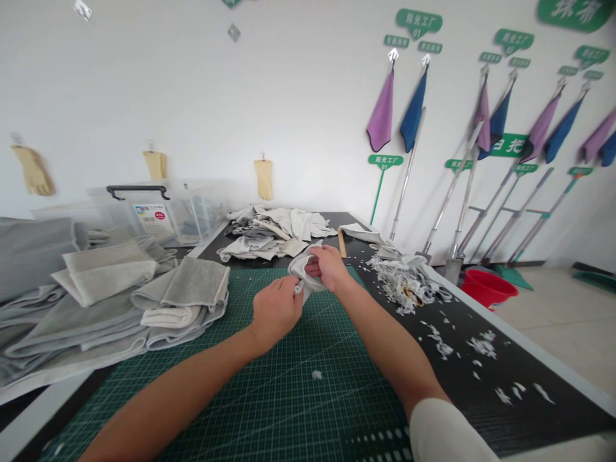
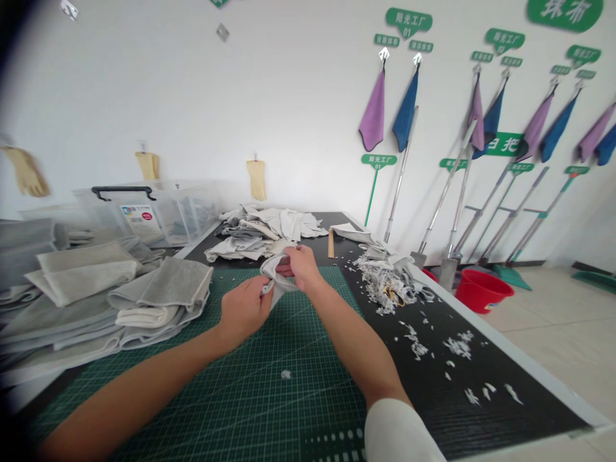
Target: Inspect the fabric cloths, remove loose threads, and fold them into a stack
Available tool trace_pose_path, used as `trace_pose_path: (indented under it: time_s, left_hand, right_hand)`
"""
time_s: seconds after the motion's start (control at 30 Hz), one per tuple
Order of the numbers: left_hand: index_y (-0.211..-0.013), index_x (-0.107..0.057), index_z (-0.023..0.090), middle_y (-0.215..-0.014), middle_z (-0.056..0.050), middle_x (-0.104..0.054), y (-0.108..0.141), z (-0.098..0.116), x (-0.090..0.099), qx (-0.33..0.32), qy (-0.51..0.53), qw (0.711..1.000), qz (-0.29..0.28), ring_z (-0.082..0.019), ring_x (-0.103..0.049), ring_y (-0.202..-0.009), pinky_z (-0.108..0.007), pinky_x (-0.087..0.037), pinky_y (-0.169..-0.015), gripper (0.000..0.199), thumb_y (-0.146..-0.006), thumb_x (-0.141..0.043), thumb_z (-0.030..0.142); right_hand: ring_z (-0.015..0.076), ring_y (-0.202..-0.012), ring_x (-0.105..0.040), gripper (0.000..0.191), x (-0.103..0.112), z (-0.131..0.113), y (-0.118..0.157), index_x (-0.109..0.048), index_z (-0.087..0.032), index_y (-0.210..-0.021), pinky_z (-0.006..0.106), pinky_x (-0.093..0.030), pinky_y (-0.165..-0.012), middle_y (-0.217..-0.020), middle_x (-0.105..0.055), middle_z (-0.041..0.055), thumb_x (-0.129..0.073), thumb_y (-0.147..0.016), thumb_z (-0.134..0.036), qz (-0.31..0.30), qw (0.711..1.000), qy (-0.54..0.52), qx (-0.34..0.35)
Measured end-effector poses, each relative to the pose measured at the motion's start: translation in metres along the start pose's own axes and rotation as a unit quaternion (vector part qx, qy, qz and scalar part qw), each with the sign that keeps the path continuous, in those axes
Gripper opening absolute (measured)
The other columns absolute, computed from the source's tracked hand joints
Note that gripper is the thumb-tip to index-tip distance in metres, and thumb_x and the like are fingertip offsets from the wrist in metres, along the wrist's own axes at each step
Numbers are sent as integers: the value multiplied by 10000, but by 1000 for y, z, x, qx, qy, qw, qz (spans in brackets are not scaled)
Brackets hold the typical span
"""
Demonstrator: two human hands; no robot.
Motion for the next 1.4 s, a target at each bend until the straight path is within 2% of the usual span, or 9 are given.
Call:
trace_pose_path:
  time_s: [0.27, 0.4, 0.53, 0.67, 0.77, 0.93, 1.03, 1.23, 1.4]
  left_hand:
    - [-948, -551, 200, -791, -38, -646, -21, -20, 14, 113, 61, 990, 61, -194, -599, -744, -261, -336, -613, 292, -911, -333, 391]
    - [-935, -556, 182, -762, -43, -633, -27, -29, 17, 121, 86, 984, 100, -191, -591, -725, -266, -357, -636, 291, -903, -349, 385]
    - [-898, -571, 181, -759, -30, -624, -23, -23, 19, 36, 135, 988, 72, -169, -574, -718, -257, -370, -649, 280, -893, -375, 381]
    - [-843, -593, 177, -719, -15, -616, -20, -17, 20, -5, 194, 980, 30, -149, -550, -675, -244, -364, -623, 288, -877, -405, 391]
    - [-774, -607, 175, -636, 3, -596, -25, -25, 19, 51, 253, 966, 27, -134, -526, -603, -229, -349, -574, 322, -858, -424, 426]
    - [-648, -601, 156, -554, -12, -575, -39, -46, 16, 208, 281, 933, 83, -147, -501, -553, -232, -320, -520, 390, -807, -454, 480]
    - [-633, -592, 157, -545, -9, -563, -37, -41, 18, 221, 291, 926, 95, -151, -498, -553, -232, -313, -511, 390, -797, -464, 487]
    - [-770, -636, 165, -683, 7, -628, -21, -10, 27, 118, 345, 930, 37, -137, -541, -641, -222, -369, -595, 251, -804, -494, 369]
    - [-842, -629, 143, -696, 12, -601, -21, -12, 27, 84, 477, 874, -26, -122, -512, -631, -201, -367, -558, 177, -711, -512, 168]
  right_hand:
    - [180, -508, -633, 452, 3, -7, 14, -574, -140, -828, 248, -478, -391, -655, -671, 78, -524, -772, -585, -184, 977, 104, -12]
    - [155, -474, -607, 428, 3, -8, 19, -544, -149, -787, 216, -446, -371, -625, -652, 61, -588, -731, -571, -237, 961, 140, -3]
    - [99, -419, -519, 323, -3, -7, 23, -557, -157, -719, 182, -375, -330, -579, -591, 2, -622, -724, -474, -212, 964, 153, 49]
    - [80, -381, -434, 228, -7, -8, 24, -518, -168, -620, 179, -320, -336, -463, -480, -47, -623, -698, -355, -129, 982, 86, 104]
    - [65, -403, -404, 208, -5, -11, 21, -471, -172, -595, 174, -310, -377, -457, -432, -63, -607, -679, -307, -54, 990, 41, 124]
    - [59, -402, -349, 242, -3, -11, 21, -452, -179, -603, 183, -257, -367, -460, -384, -68, -586, -695, -359, 13, 990, 36, 137]
    - [73, -365, -343, 300, -12, -5, 30, -428, -192, -558, 198, -232, -339, -420, -356, -67, -587, -704, -400, 16, 987, 81, 138]
    - [100, -372, -400, 386, -30, -1, 49, -471, -189, -546, 217, -273, -350, -425, -405, -41, -506, -776, -497, -32, 967, 179, 179]
    - [76, -435, -358, 330, -27, -8, 49, -449, -183, -572, 205, -272, -395, -484, -387, -55, -548, -753, -440, -64, 971, 135, 188]
Point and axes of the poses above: each hand's wrist, its own y-axis away from the middle knuckle, its own x-axis out of the back of the hand, z = x × y, the point moved 1 cm from there along -y, towards the middle knuckle
